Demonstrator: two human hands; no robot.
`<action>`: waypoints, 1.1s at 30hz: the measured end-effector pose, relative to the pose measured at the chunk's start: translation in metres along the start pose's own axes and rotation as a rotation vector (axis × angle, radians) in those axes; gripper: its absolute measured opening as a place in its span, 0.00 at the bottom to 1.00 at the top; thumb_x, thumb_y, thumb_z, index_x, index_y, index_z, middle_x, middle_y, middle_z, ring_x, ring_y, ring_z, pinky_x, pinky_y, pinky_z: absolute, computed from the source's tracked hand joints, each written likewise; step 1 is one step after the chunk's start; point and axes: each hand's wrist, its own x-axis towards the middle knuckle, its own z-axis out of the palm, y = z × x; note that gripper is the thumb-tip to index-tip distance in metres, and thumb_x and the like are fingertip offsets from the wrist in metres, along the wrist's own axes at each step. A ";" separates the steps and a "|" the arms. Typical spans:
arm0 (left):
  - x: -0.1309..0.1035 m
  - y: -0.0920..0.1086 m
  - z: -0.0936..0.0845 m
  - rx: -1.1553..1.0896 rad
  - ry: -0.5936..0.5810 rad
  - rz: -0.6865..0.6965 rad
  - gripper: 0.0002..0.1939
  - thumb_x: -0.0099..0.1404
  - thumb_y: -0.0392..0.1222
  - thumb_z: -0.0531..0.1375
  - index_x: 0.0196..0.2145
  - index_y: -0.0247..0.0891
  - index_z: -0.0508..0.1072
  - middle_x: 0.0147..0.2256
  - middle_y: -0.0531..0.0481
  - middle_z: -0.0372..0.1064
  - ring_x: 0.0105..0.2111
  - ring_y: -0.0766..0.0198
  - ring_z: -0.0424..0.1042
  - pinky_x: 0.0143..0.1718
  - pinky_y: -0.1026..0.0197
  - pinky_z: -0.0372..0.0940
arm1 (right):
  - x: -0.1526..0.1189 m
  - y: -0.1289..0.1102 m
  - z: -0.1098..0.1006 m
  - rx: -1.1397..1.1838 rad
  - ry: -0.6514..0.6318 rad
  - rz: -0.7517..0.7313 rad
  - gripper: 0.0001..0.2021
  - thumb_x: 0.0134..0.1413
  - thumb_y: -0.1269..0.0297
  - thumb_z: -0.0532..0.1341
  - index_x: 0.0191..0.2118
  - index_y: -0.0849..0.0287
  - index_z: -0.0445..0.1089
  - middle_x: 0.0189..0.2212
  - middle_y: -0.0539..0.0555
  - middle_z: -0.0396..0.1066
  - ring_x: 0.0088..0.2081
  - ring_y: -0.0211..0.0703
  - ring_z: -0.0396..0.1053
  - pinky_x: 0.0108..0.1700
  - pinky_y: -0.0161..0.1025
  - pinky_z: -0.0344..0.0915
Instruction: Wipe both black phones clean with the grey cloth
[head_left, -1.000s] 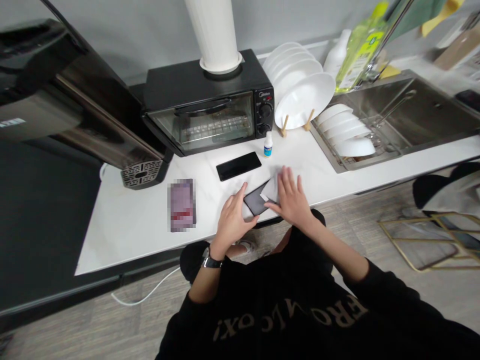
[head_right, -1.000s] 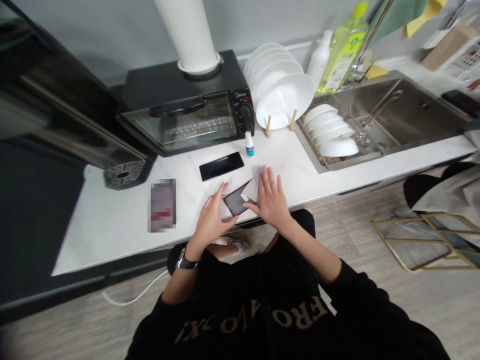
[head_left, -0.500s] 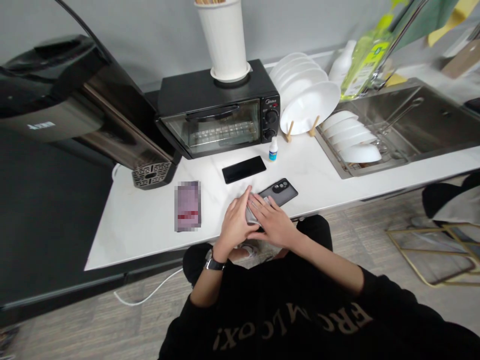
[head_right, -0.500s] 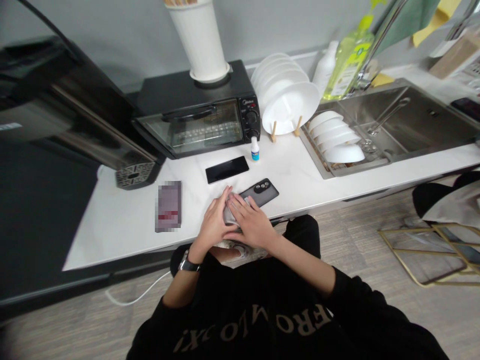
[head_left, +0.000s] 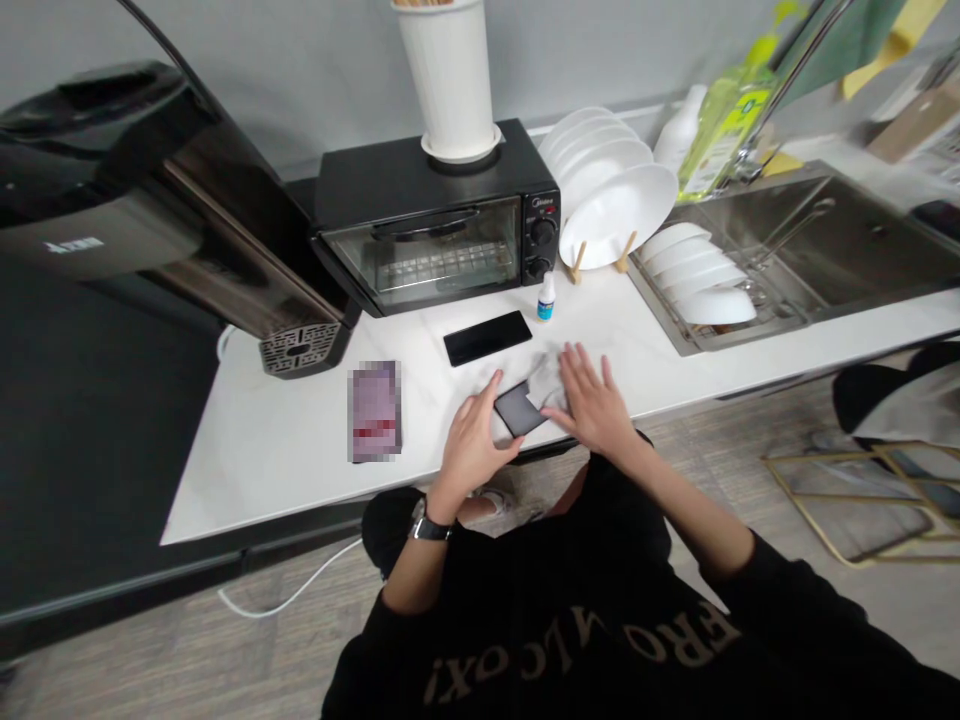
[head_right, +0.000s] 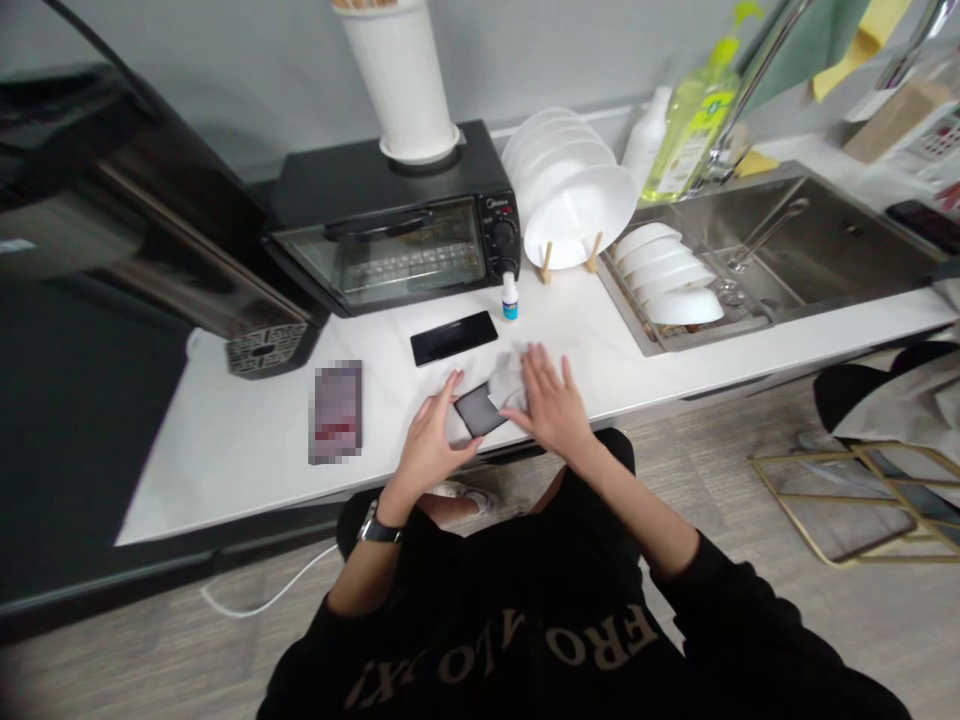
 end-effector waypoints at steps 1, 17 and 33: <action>0.001 0.001 0.000 -0.002 -0.006 0.002 0.58 0.63 0.41 0.69 0.78 0.48 0.35 0.73 0.42 0.55 0.61 0.47 0.69 0.65 0.44 0.63 | 0.001 0.011 -0.002 -0.028 0.031 0.091 0.48 0.71 0.35 0.45 0.76 0.77 0.45 0.75 0.77 0.44 0.78 0.70 0.37 0.74 0.73 0.39; 0.003 0.002 -0.001 -0.023 -0.025 0.005 0.59 0.63 0.40 0.69 0.78 0.48 0.35 0.74 0.43 0.52 0.63 0.46 0.67 0.67 0.43 0.62 | 0.005 -0.004 0.004 0.029 0.002 0.075 0.52 0.68 0.33 0.50 0.77 0.78 0.40 0.76 0.78 0.40 0.78 0.71 0.35 0.74 0.71 0.42; 0.002 0.001 -0.001 -0.025 -0.029 0.004 0.58 0.62 0.38 0.69 0.77 0.47 0.37 0.75 0.43 0.50 0.66 0.46 0.64 0.68 0.43 0.61 | 0.000 -0.030 0.003 0.119 -0.098 -0.163 0.33 0.76 0.58 0.47 0.79 0.65 0.40 0.77 0.65 0.43 0.78 0.58 0.39 0.74 0.64 0.48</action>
